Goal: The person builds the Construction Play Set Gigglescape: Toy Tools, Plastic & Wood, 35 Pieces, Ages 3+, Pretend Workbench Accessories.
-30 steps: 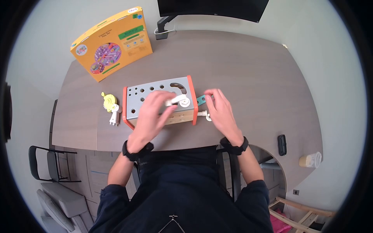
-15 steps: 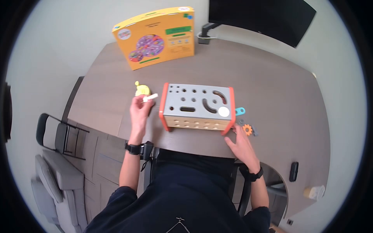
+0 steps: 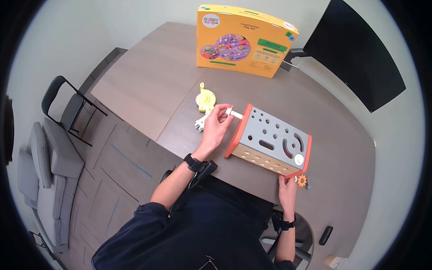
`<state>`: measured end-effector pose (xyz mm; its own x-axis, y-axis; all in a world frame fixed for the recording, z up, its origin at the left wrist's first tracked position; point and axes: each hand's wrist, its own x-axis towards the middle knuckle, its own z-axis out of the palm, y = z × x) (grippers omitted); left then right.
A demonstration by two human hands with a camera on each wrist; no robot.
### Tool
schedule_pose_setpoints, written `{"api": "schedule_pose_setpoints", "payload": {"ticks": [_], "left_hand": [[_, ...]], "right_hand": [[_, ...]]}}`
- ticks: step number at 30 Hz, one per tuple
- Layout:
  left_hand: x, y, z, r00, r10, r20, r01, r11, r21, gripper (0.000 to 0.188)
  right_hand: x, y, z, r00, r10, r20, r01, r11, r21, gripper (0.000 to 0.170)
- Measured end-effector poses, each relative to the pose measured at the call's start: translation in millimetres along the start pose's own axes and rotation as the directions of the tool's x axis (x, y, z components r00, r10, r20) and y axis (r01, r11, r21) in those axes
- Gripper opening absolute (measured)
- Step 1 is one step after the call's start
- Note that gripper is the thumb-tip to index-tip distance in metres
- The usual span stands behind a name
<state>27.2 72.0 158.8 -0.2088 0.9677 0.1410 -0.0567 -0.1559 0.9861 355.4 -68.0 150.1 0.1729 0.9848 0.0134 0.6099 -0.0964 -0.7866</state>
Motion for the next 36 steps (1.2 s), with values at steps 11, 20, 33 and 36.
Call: {"api": "schedule_pose_setpoints", "payload": {"ticks": [11, 20, 33, 36], "left_hand": [[4, 6, -4, 0.999, -0.03, 0.043, 0.031, 0.999, -0.038, 0.031], [7, -4, 11, 0.975, 0.071, 0.211, -0.083, 0.995, 0.051, 0.045], [-21, 4, -41, 0.791, -0.358, 0.495, 0.344, 0.931, 0.124, 0.078], [-36, -3, -59, 0.723, -0.444, 0.529, 0.381, 0.895, 0.232, 0.078]], "right_hand": [[0, 10, 8, 0.997, 0.013, -0.077, -0.017, 0.999, -0.044, 0.033], [6, -10, 0, 0.982, -0.037, -0.185, 0.037, 0.999, -0.006, 0.036], [-3, -68, -51, 0.97, -0.243, -0.005, 0.235, 0.933, 0.274, 0.06], [-8, -67, -39, 0.969, -0.241, -0.05, 0.244, 0.915, 0.32, 0.075]]}}
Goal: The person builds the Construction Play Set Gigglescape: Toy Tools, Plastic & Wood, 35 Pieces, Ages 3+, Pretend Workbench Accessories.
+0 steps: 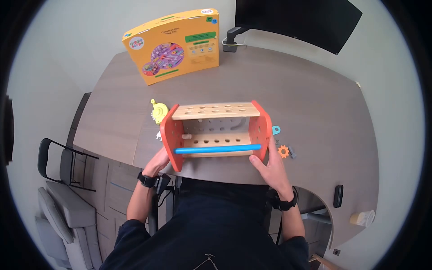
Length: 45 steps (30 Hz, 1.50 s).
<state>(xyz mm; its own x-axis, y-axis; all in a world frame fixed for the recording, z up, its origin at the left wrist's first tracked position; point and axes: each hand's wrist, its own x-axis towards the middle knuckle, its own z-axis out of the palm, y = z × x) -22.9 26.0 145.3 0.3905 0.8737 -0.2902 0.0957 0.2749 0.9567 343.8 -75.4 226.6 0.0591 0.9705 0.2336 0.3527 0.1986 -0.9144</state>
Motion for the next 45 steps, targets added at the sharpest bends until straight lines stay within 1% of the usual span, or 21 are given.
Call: {"api": "schedule_pose_setpoints", "payload": {"ticks": [3, 4, 6, 8, 10, 13, 14, 15, 17, 18, 21, 22, 24, 28, 31, 33, 34, 37, 40, 43, 45], "left_hand": [[-18, -2, 1, 0.998, -0.062, 0.006, 0.061, 0.993, 0.098, 0.076], [-29, 20, 9, 0.976, -0.217, 0.006, 0.217, 0.975, 0.05, 0.065], [-29, 6, 10, 0.986, -0.166, 0.006, 0.164, 0.981, 0.1, 0.074], [-32, 2, 9, 0.983, -0.181, 0.037, 0.177, 0.98, 0.095, 0.08], [-36, 6, 3, 0.96, -0.262, 0.098, 0.259, 0.965, 0.039, 0.081], [-29, -6, 0, 0.956, -0.278, 0.097, 0.269, 0.958, 0.096, 0.078], [-31, 1, 4, 0.955, -0.281, 0.095, 0.275, 0.959, 0.068, 0.061], [-29, -4, 4, 0.963, -0.253, 0.095, 0.247, 0.966, 0.075, 0.054], [-28, -5, 4, 0.975, -0.199, 0.095, 0.191, 0.978, 0.089, 0.041], [-29, -3, 5, 0.98, -0.186, 0.076, 0.181, 0.981, 0.07, 0.027], [-28, -10, 4, 0.982, -0.177, 0.059, 0.172, 0.982, 0.081, 0.029], [-29, -10, 4, 0.984, -0.171, 0.05, 0.168, 0.984, 0.059, 0.025], [-29, -8, 8, 0.988, -0.151, 0.029, 0.15, 0.988, 0.036, 0.021], [-29, -8, 10, 0.991, -0.133, -0.018, 0.134, 0.989, 0.069, 0.014], [-31, -3, 11, 0.992, -0.125, -0.006, 0.125, 0.988, 0.092, 0.018], [-32, -3, 12, 0.992, -0.125, -0.002, 0.124, 0.988, 0.091, 0.017], [-33, -3, 12, 0.992, -0.124, -0.002, 0.124, 0.988, 0.089, 0.017], [-35, -6, 13, 0.997, -0.07, -0.039, 0.073, 0.995, 0.071, 0.015], [-37, -2, 15, 0.992, -0.093, -0.082, 0.095, 0.995, 0.018, 0.016], [-33, -13, 12, 0.989, -0.068, -0.131, 0.075, 0.996, 0.054, 0.032], [-32, -19, 4, 0.994, -0.067, -0.089, 0.076, 0.991, 0.106, 0.038]], "right_hand": [[2, -3, 1, 0.998, 0.057, 0.013, -0.057, 0.998, 0.035, 0.076], [5, -6, 1, 0.997, 0.07, 0.019, -0.07, 0.998, 0.004, 0.075], [10, -15, 0, 0.994, 0.103, 0.022, -0.102, 0.993, -0.056, 0.072], [16, -22, 1, 0.984, 0.176, 0.033, -0.175, 0.984, -0.036, 0.069], [19, -18, 1, 0.98, 0.198, 0.033, -0.197, 0.979, -0.046, 0.066], [22, -3, -1, 0.977, 0.208, 0.037, -0.204, 0.975, -0.093, 0.063], [25, -9, 0, 0.969, 0.242, 0.049, -0.236, 0.967, -0.095, 0.062], [26, -11, -2, 0.959, 0.278, 0.061, -0.272, 0.958, -0.096, 0.062], [27, -1, -6, 0.976, 0.209, 0.064, -0.201, 0.973, -0.116, 0.062], [27, 5, -9, 0.982, 0.174, 0.069, -0.165, 0.978, -0.126, 0.063], [29, 20, -32, 0.913, 0.357, 0.2, -0.397, 0.89, 0.223, 0.062], [27, 29, -39, 0.918, 0.354, 0.18, -0.392, 0.879, 0.27, 0.054], [24, 37, -57, 0.916, 0.383, 0.119, -0.384, 0.923, -0.018, 0.046], [14, 50, -72, 0.953, 0.299, 0.052, -0.239, 0.845, -0.478, 0.03], [9, 60, -64, 0.984, 0.169, 0.062, -0.093, 0.771, -0.63, 0.028], [9, 78, -59, 0.993, 0.058, 0.098, 0.033, 0.677, -0.735, 0.028], [9, 83, -57, 0.992, 0.005, 0.123, 0.094, 0.619, -0.78, 0.029], [8, 86, -54, 0.994, 0.011, 0.112, 0.085, 0.581, -0.81, 0.03], [9, 88, -57, 0.995, 0.031, 0.095, 0.057, 0.605, -0.794, 0.03], [12, 83, -73, 0.998, 0.055, 0.044, -0.002, 0.65, -0.76, 0.03], [13, 83, -92, 0.997, 0.062, -0.039, -0.069, 0.63, -0.773, 0.029]]}}
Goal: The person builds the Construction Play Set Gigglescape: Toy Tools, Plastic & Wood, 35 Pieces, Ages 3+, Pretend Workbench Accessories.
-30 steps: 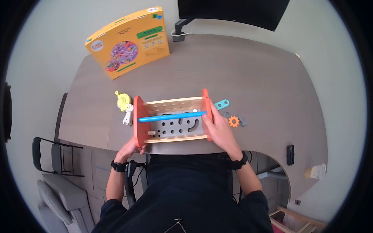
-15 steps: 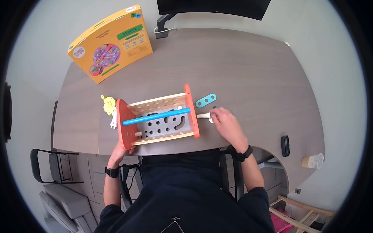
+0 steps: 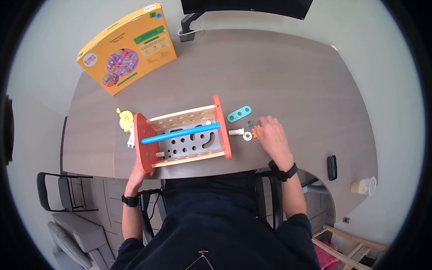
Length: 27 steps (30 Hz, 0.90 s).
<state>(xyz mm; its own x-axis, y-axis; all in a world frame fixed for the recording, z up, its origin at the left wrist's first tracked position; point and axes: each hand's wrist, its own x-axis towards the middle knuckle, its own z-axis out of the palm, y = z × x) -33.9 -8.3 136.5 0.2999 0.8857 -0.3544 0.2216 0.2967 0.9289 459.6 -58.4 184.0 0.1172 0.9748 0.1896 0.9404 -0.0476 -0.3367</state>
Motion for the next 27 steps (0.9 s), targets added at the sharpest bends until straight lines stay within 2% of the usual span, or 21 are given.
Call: {"api": "schedule_pose_setpoints", "payload": {"ticks": [1, 4, 5, 7, 10, 16, 19, 22, 25, 27], "left_hand": [[1, -2, -4, 1.0, 0.0, 0.025, -0.001, 1.0, 0.027, 0.041], [4, -3, -7, 0.996, 0.084, 0.027, -0.085, 0.996, 0.024, 0.045], [4, 1, -6, 1.0, 0.026, 0.018, -0.026, 0.999, -0.028, 0.05], [5, 3, -3, 1.0, 0.017, -0.011, -0.017, 0.998, -0.061, 0.053], [-1, 12, 2, 1.0, 0.013, -0.021, -0.014, 0.998, -0.054, 0.057], [-4, 9, -2, 0.999, -0.006, 0.043, 0.007, 0.999, -0.036, 0.06], [-6, 12, 2, 0.999, 0.0, 0.051, 0.002, 0.999, -0.048, 0.048], [-6, 14, 2, 0.997, -0.037, 0.06, 0.04, 0.998, -0.044, 0.038], [-4, 13, 4, 0.999, -0.012, 0.031, 0.014, 0.999, -0.041, 0.037], [-3, 17, 6, 1.0, -0.006, 0.015, 0.006, 0.999, -0.048, 0.039]], "right_hand": [[-1, 4, -4, 0.999, 0.039, -0.024, -0.039, 0.999, -0.01, 0.029], [-7, 7, -12, 1.0, 0.009, -0.005, -0.009, 1.0, -0.01, 0.027], [-10, 4, -11, 0.999, -0.032, 0.028, 0.033, 0.999, -0.023, 0.026], [-14, -12, -1, 0.989, -0.119, 0.093, 0.123, 0.992, -0.04, 0.025], [-14, -19, 25, 0.982, -0.178, 0.061, 0.185, 0.971, -0.153, 0.023], [-9, -26, 27, 0.979, -0.187, 0.079, 0.2, 0.953, -0.228, 0.021], [-13, -31, -2, 0.99, -0.137, 0.022, 0.139, 0.979, -0.149, 0.022], [-21, -65, -57, 0.992, 0.125, 0.028, -0.128, 0.98, 0.151, 0.023], [-32, -110, -98, 0.98, 0.153, 0.131, -0.195, 0.882, 0.428, 0.023], [-38, -143, -91, 0.986, -0.043, 0.163, -0.054, 0.838, 0.542, 0.024]]}}
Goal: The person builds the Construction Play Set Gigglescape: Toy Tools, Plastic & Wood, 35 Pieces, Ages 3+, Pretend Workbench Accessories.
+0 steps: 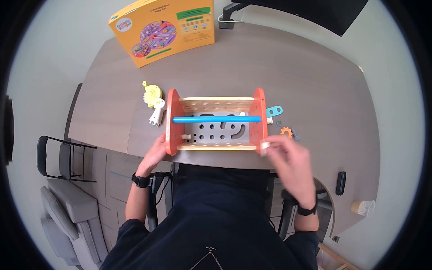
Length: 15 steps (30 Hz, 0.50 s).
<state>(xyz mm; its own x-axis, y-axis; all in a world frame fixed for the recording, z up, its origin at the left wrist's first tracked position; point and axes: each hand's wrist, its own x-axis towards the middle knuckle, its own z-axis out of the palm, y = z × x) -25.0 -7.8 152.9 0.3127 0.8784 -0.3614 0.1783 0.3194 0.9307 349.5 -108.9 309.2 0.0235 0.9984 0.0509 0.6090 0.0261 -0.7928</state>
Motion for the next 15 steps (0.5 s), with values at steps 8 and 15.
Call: {"api": "schedule_pose_setpoints", "payload": {"ticks": [8, 15], "left_hand": [[8, -8, -11, 0.996, -0.086, 0.019, 0.083, 0.99, 0.11, 0.044], [5, -2, -10, 0.988, -0.113, 0.108, 0.108, 0.993, 0.045, 0.035]], "right_hand": [[48, -20, 118, 0.923, -0.287, 0.255, 0.308, 0.95, -0.044, 0.02], [83, 7, 148, 0.925, -0.088, 0.371, 0.111, 0.993, -0.042, 0.026]]}}
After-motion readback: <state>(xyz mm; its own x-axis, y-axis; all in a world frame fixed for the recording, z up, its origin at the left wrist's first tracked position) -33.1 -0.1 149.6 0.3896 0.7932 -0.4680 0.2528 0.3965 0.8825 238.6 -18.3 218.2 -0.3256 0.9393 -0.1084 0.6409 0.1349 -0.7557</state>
